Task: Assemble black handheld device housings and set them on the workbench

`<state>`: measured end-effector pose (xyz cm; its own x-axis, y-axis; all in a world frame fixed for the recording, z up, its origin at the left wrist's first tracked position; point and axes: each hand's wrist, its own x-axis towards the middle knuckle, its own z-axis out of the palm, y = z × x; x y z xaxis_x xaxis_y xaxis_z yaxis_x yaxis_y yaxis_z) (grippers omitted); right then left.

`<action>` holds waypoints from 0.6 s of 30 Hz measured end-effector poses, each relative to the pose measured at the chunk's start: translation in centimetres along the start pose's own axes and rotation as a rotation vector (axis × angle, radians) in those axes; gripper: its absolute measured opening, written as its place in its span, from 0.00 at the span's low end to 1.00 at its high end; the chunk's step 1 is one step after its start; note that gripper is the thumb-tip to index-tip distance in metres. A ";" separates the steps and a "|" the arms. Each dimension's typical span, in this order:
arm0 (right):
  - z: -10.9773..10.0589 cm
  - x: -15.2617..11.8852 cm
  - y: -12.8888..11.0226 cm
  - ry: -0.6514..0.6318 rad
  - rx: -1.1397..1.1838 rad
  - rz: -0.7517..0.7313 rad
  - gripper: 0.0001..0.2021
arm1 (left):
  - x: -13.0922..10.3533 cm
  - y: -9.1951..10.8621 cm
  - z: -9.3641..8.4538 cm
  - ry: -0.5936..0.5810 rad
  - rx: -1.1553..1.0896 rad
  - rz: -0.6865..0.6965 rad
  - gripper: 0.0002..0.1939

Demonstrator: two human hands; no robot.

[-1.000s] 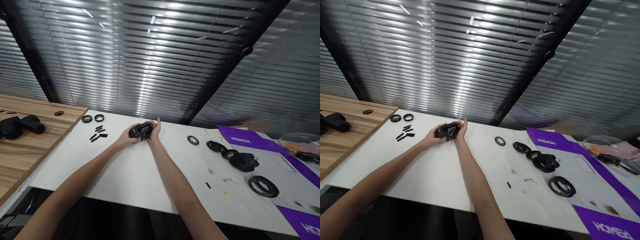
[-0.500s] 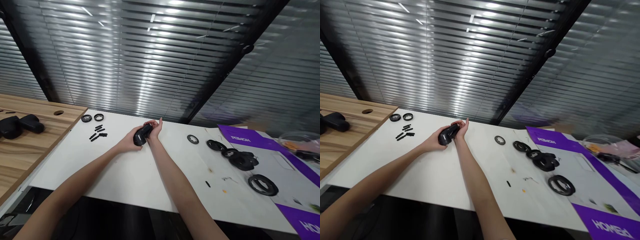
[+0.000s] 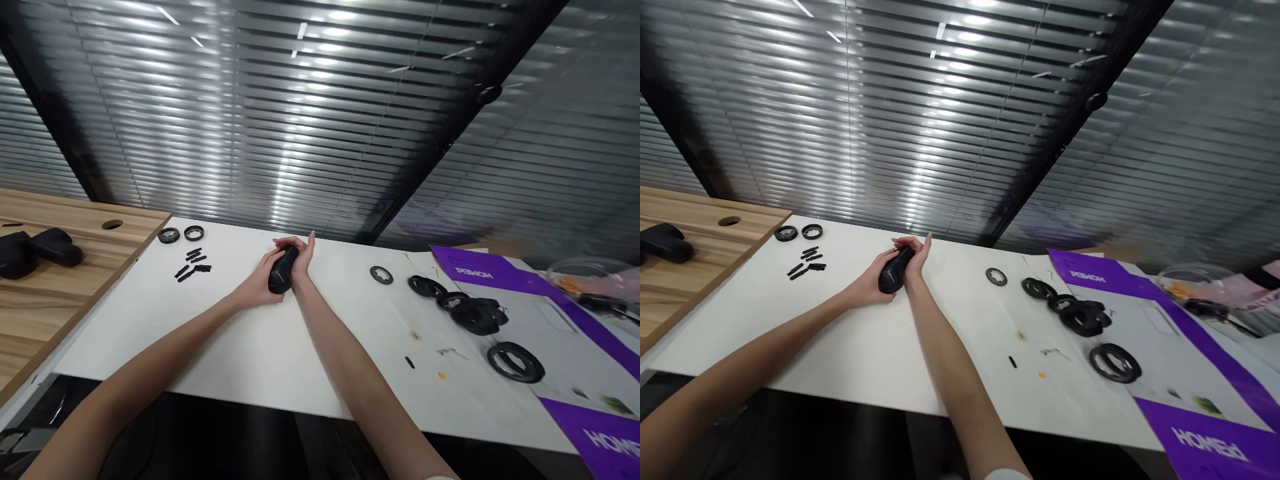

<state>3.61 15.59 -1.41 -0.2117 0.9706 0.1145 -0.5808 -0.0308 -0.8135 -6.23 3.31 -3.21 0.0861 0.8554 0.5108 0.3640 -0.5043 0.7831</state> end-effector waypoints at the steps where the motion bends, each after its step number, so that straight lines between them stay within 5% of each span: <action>1: 0.3 -0.2 0.0 -0.033 -0.004 0.003 0.37 | 0.0 -0.2 0.0 0.017 0.008 0.002 0.53; 14: 1.4 -1.2 0.1 -0.145 -0.023 0.030 0.29 | 0.2 -0.1 -0.4 0.135 -0.092 -0.144 0.52; 18: 1.4 -1.3 0.1 -0.129 -0.097 -0.006 0.20 | 0.1 0.2 -1.0 0.117 -0.151 -0.216 0.50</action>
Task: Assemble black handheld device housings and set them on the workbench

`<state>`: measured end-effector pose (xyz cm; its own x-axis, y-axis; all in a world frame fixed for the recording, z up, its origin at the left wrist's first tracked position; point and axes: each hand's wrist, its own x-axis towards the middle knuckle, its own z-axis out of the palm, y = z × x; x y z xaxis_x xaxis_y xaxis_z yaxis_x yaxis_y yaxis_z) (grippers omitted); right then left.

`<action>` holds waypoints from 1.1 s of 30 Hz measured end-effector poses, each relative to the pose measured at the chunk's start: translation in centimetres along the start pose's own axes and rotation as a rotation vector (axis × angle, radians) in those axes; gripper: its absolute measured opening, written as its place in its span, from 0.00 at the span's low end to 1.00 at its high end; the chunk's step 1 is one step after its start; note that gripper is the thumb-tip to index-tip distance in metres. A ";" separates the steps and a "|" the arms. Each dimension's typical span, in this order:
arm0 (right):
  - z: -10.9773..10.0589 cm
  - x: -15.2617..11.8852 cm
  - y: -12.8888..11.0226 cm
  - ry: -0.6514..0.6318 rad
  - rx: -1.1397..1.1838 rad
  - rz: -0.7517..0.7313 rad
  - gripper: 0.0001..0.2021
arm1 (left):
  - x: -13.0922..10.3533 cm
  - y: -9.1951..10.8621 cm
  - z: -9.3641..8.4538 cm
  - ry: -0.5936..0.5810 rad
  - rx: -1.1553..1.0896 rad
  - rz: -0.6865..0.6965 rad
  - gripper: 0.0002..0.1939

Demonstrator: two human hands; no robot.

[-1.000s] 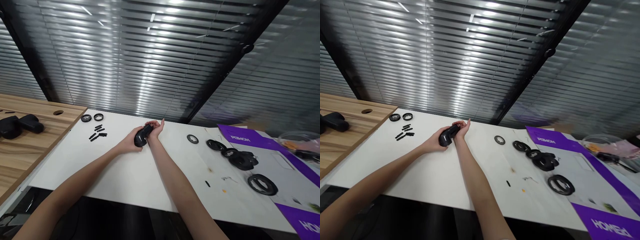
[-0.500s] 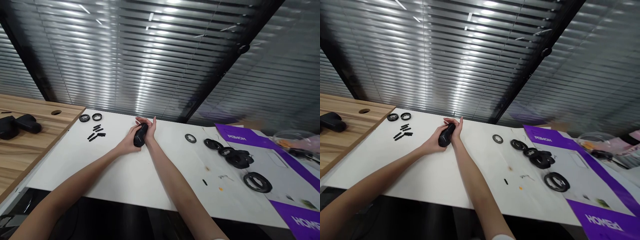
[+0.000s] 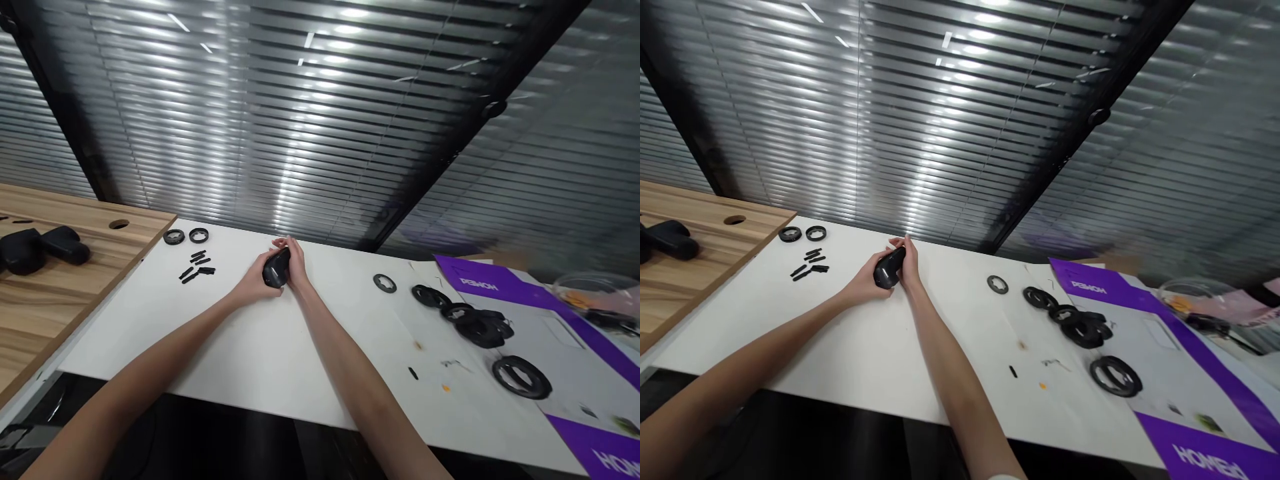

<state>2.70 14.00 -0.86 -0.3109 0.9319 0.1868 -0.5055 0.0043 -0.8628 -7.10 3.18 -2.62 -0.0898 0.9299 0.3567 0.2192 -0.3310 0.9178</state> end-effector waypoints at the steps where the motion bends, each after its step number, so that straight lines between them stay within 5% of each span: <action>1: 0.0 0.0 0.0 -0.001 -0.033 -0.004 0.16 | 0.0 0.1 -0.2 -0.002 -0.020 -0.019 0.49; 7: -0.3 0.0 -0.1 -0.005 -0.115 -0.011 0.08 | 0.4 0.8 -0.1 0.092 -0.161 -0.025 0.51; 11: 0.0 0.4 0.0 0.009 -0.112 -0.003 0.10 | 0.9 0.6 0.0 0.209 -0.343 -0.158 0.49; 21: -0.4 0.8 -0.1 -0.001 -0.150 -0.066 0.08 | 1.7 2.2 -0.8 0.240 -0.970 -0.476 0.15; 28: -0.3 0.7 0.0 0.015 0.019 -0.049 0.18 | 1.7 2.9 -1.0 0.090 -1.123 -0.679 0.29; 33: -0.3 0.6 0.1 -0.013 -0.026 -0.074 0.19 | 1.7 2.9 -1.0 0.092 -1.136 -0.710 0.33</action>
<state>2.70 14.69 -0.97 -0.2841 0.9237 0.2570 -0.5067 0.0829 -0.8581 -7.61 3.59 0.82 0.0788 0.9554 -0.2847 -0.8195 0.2247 0.5272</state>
